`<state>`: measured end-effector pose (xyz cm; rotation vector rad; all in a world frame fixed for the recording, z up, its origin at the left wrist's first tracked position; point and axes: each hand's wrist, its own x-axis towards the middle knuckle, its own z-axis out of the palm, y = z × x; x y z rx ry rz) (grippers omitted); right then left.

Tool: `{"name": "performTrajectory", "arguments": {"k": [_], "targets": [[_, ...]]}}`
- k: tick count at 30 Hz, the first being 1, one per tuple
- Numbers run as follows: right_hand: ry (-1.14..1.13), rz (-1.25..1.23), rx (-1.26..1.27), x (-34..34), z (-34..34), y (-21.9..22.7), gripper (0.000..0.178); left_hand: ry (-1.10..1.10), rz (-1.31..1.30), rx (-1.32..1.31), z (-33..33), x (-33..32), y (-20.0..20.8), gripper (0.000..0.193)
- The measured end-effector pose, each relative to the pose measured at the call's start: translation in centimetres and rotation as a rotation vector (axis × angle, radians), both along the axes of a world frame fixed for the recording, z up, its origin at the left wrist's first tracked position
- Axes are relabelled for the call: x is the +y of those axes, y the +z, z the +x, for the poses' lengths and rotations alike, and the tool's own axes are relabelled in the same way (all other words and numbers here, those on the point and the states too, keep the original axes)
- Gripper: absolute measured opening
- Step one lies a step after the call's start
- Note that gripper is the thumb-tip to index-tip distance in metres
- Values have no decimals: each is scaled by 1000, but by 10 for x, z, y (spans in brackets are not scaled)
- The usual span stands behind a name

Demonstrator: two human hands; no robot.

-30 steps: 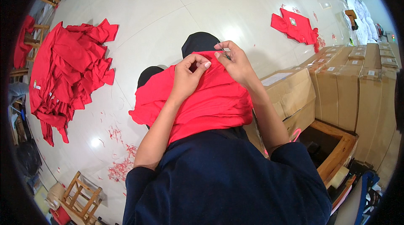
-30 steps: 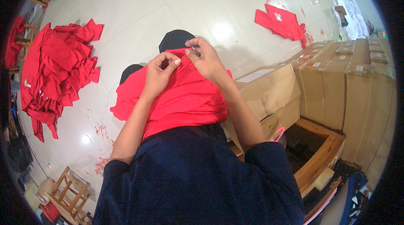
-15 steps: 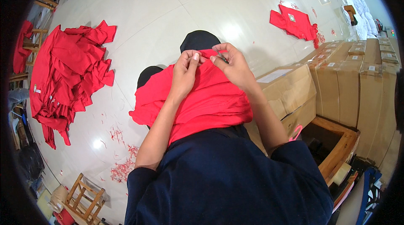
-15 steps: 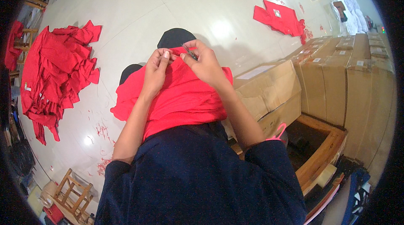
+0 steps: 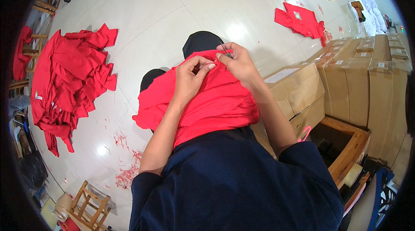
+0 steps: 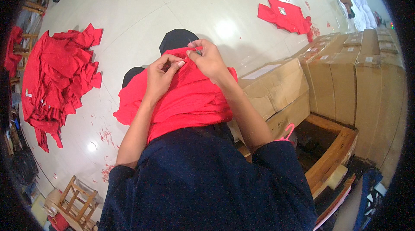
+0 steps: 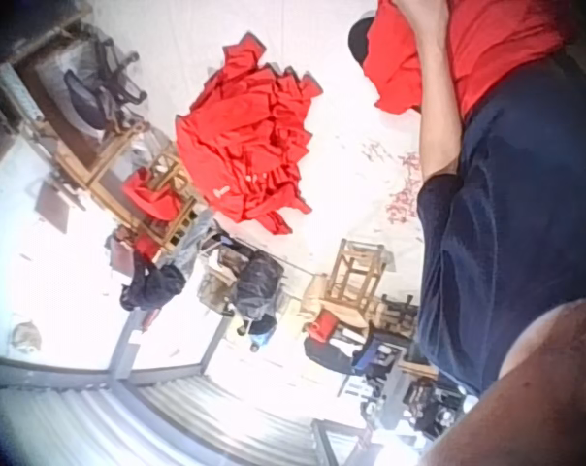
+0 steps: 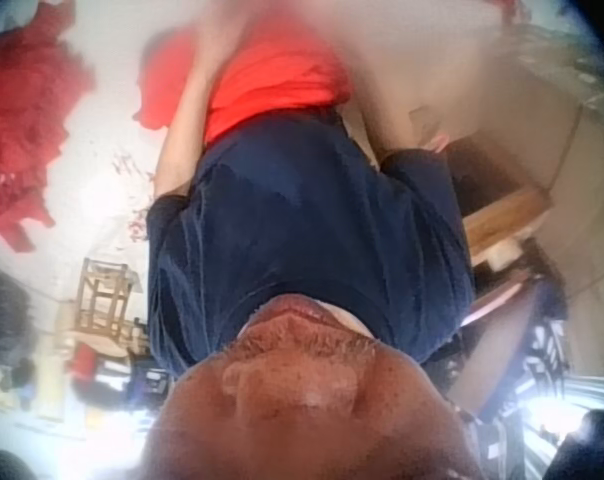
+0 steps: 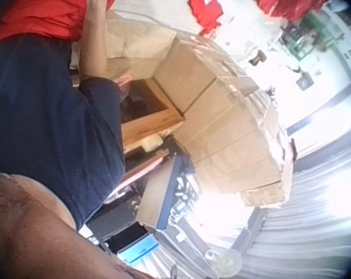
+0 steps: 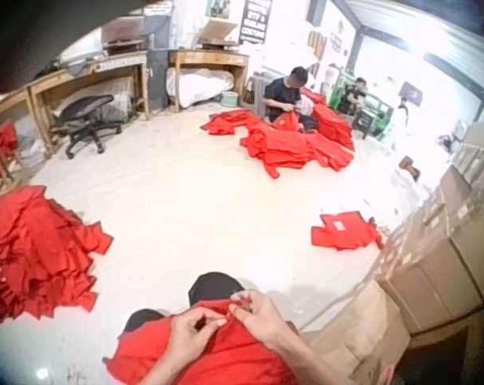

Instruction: The person sits on the floor and uses small scissors to trim loose threads and tags from a red garment held on their lap. The person repeatedly snips small fibers and discards them onto the floor.

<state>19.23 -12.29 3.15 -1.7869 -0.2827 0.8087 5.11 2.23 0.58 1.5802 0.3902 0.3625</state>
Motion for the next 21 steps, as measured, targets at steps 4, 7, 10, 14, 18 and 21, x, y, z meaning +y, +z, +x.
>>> {"name": "performTrajectory", "arguments": {"k": [4,7,10,14,18,21], "targets": [[-66,28,-58,1,0,-2,37,-32,133,60,-1,11,2,10],[-191,176,-69,2,-3,-2,37,-80,194,104,-2,21,4,14],[-139,167,24,-16,-8,17,38,-112,196,158,-2,25,7,17],[36,4,-341,-16,-47,21,33,-81,121,170,1,22,1,20],[91,-71,-633,-12,-67,6,32,-41,112,232,2,20,-2,23],[99,-130,-657,-4,-72,7,30,-3,119,234,1,17,1,24]]}}
